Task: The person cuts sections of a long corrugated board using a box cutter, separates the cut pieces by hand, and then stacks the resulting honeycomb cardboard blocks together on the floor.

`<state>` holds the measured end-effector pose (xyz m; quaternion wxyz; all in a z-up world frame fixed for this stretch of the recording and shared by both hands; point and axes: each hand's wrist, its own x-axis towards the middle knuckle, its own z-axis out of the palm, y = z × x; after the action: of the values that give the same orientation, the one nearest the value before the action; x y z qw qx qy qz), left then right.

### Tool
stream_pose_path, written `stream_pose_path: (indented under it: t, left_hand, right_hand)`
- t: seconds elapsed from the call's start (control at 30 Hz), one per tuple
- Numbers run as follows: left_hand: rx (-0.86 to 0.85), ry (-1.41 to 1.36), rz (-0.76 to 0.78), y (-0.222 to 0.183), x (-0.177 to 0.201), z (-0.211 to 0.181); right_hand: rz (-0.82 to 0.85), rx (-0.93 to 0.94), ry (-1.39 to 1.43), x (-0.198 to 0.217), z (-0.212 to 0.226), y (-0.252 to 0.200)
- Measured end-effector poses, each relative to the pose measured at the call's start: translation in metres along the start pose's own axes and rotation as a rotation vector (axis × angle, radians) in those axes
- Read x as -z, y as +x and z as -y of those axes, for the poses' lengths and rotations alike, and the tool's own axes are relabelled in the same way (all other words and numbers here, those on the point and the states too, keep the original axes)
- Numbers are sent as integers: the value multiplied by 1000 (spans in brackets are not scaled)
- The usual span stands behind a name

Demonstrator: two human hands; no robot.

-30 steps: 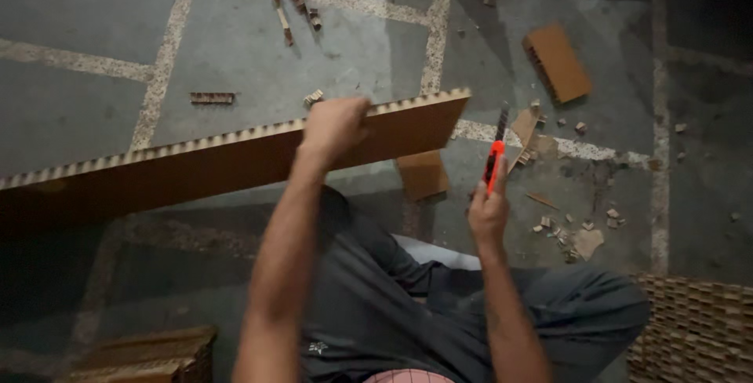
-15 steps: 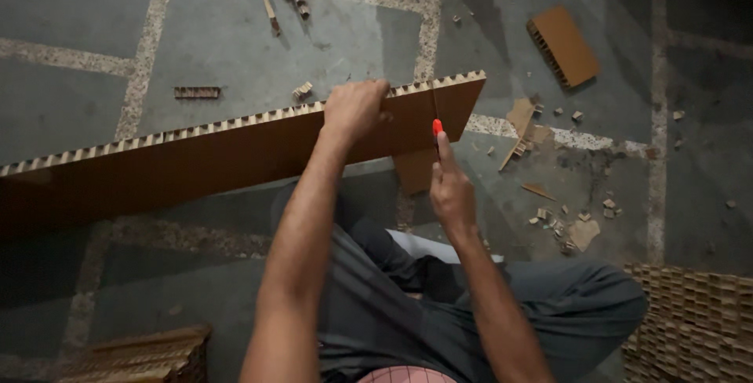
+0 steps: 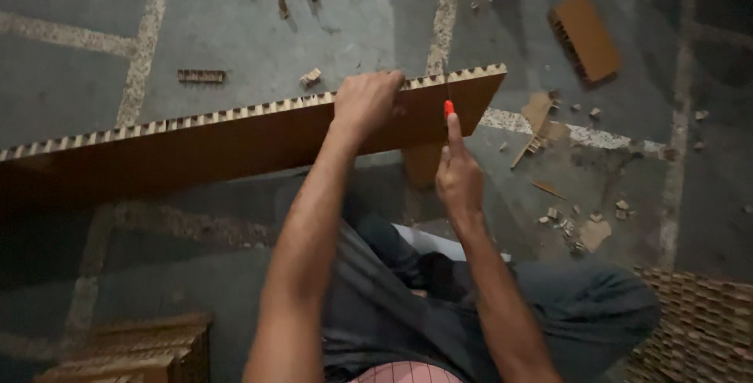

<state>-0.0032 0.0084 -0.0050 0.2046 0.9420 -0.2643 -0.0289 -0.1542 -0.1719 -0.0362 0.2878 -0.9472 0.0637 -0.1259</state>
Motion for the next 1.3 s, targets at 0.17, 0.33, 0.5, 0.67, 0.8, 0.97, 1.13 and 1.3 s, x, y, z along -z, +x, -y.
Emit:
stream_pose_path:
  t: [0.17, 0.33, 0.5, 0.67, 0.8, 0.97, 1.13, 1.3]
  left_hand:
    - [29, -29, 33, 3, -6, 5]
    - [27, -54, -4, 7, -2, 7]
    - [-56, -76, -63, -6, -19, 10]
    - [176, 35, 81, -54, 13, 63]
    - [110, -66, -11, -48, 14, 48]
    - [79, -20, 21, -8, -7, 1]
    - [50, -19, -7, 0, -10, 1]
    - [36, 10, -40, 2, -14, 5]
  right_hand:
    - [161, -172, -34, -22, -36, -8]
    - [120, 284, 62, -58, -82, -65]
    - [213, 193, -2, -73, -135, -65]
    - [-6, -564, 429, -14, -174, -50]
    - [-83, -466, 421, 9, -122, -41]
    - [-21, -167, 103, 12, -28, -38]
    - [-3, 9, 8, 2, -7, -22]
    - [51, -43, 32, -7, -12, -19]
